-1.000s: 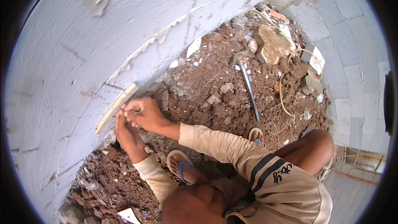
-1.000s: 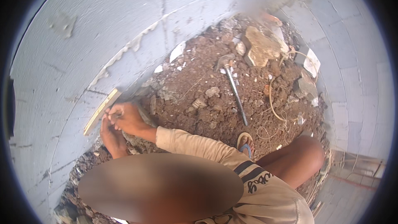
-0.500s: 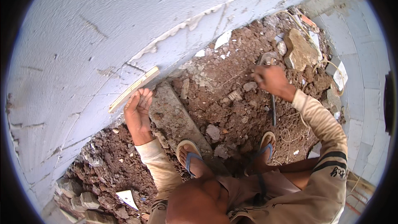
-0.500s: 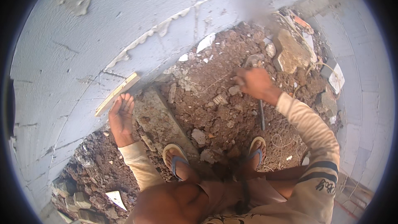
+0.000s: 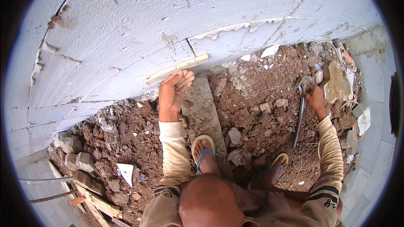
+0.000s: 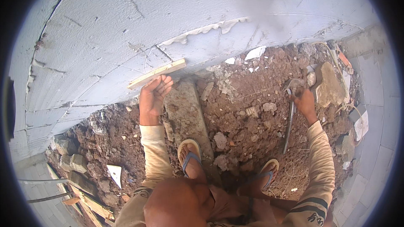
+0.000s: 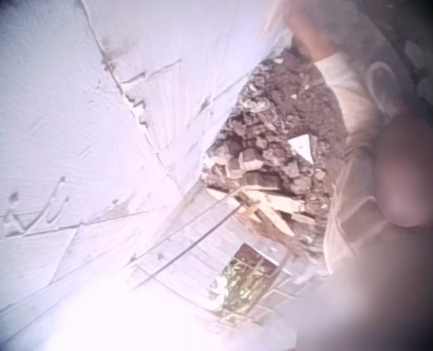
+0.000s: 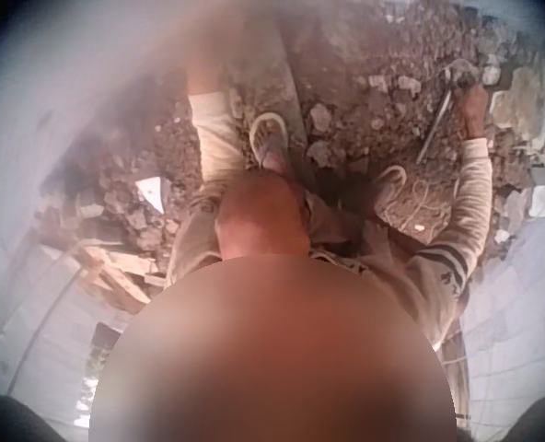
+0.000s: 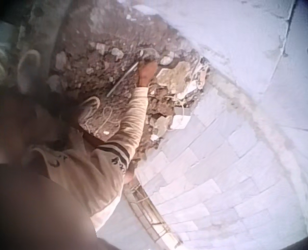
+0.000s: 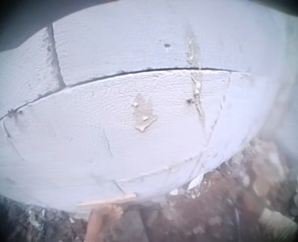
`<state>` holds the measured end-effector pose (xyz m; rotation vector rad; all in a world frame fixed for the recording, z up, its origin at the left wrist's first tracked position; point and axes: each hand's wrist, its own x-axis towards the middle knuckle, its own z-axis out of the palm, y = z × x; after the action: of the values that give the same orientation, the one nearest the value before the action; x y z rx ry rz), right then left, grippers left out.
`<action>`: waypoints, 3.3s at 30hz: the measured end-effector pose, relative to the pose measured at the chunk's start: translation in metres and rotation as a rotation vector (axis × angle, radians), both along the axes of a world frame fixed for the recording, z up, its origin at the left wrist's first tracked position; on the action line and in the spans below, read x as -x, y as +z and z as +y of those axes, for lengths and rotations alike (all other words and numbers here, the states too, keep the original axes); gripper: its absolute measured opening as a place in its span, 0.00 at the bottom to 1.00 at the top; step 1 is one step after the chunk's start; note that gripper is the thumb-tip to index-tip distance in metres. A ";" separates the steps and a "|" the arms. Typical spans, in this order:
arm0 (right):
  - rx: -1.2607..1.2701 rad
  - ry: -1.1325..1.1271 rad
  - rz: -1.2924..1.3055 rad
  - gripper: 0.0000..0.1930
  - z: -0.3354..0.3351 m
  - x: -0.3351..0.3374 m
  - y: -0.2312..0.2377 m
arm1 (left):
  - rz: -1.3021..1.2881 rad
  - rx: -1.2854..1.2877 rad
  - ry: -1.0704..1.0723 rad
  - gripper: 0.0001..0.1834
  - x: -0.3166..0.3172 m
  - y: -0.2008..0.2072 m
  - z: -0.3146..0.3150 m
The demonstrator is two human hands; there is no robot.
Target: The person measures a wall section with a tape measure, then uses a hammer to drive nails into a small wooden plank against the wall. The person repeatedly adjusts the plank and hammers nails to secure it in place.
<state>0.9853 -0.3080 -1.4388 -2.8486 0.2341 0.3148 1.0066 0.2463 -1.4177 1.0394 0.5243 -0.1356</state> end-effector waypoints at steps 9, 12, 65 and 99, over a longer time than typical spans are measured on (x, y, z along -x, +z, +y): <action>-0.550 -0.308 -0.166 0.13 -0.012 0.002 0.065 | -0.011 0.009 -0.050 0.13 0.001 0.004 0.004; -0.498 -0.278 -0.408 0.15 0.015 0.002 0.113 | -0.002 0.026 -0.051 0.13 0.000 0.002 0.004; -0.735 0.471 -0.172 0.19 0.324 0.014 0.083 | -0.088 -0.084 -0.085 0.09 0.003 0.007 0.023; 0.080 1.380 0.190 0.15 0.328 -0.021 0.144 | -0.103 -0.022 -0.157 0.11 0.000 0.003 0.028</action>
<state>1.0067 0.0197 -1.2945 -2.5269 -1.7287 0.7915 1.0070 0.2745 -1.4145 1.1031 0.3511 -0.2142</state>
